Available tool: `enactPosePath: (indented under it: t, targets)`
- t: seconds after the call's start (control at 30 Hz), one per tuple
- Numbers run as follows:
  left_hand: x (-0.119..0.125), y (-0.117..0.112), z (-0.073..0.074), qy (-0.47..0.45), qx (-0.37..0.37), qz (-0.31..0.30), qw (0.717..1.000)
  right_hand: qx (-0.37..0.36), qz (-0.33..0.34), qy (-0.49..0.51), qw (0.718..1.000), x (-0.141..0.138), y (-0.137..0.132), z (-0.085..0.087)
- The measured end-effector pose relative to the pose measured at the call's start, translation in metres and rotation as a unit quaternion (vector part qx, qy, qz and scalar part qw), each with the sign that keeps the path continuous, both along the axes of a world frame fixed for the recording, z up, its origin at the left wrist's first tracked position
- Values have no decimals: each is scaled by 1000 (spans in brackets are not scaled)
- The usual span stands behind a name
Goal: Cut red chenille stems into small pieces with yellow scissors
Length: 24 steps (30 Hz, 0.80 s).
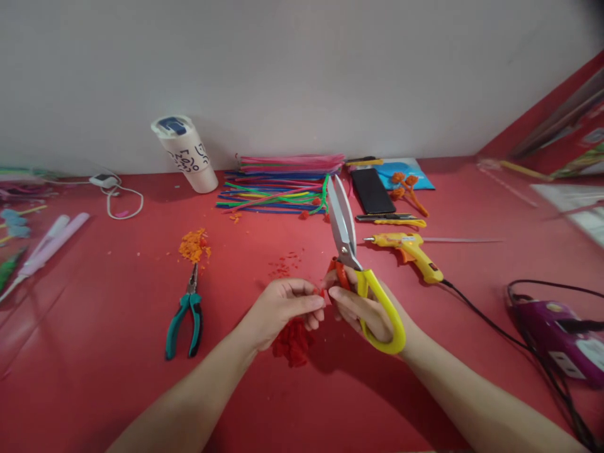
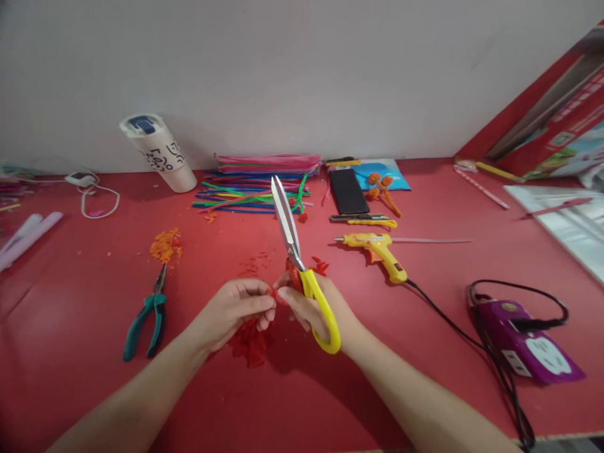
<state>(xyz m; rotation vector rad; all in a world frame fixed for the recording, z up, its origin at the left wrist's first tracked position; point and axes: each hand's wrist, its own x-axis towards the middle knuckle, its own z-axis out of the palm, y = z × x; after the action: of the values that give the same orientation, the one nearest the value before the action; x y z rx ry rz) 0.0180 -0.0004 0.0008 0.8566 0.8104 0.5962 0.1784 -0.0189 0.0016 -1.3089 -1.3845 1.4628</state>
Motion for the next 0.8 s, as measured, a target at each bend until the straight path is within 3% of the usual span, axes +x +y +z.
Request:
enactPosePath:
  t: [0.13, 0.23, 0.33, 0.43, 0.53, 0.63, 0.8]
  targets:
    - [2, -2, -1, 54, 23, -32, 998, -40, -10, -30, 999, 1, -1, 2]
    - [4, -3, -1, 85, 33, -31, 995, -19, -4, -61, 998, 0, -3, 1]
    - [4, -1, -2, 111, 56, -10, 992, 5, -19, -96, 995, 3, -1, 0]
    - [1, 4, -3, 164, 119, 37, 979, 43, -78, -171, 981, 17, 8, 0]
    - [-5, 11, -7, 222, 195, 77, 952, 75, -128, -330, 932, 37, 23, 1]
    - [-10, 16, -11, 285, 254, 94, 919, 54, -91, -447, 888, 50, 34, -1]
    - [-17, 21, -18, 370, 384, 110, 839, 51, -67, -483, 872, 55, 40, -10]
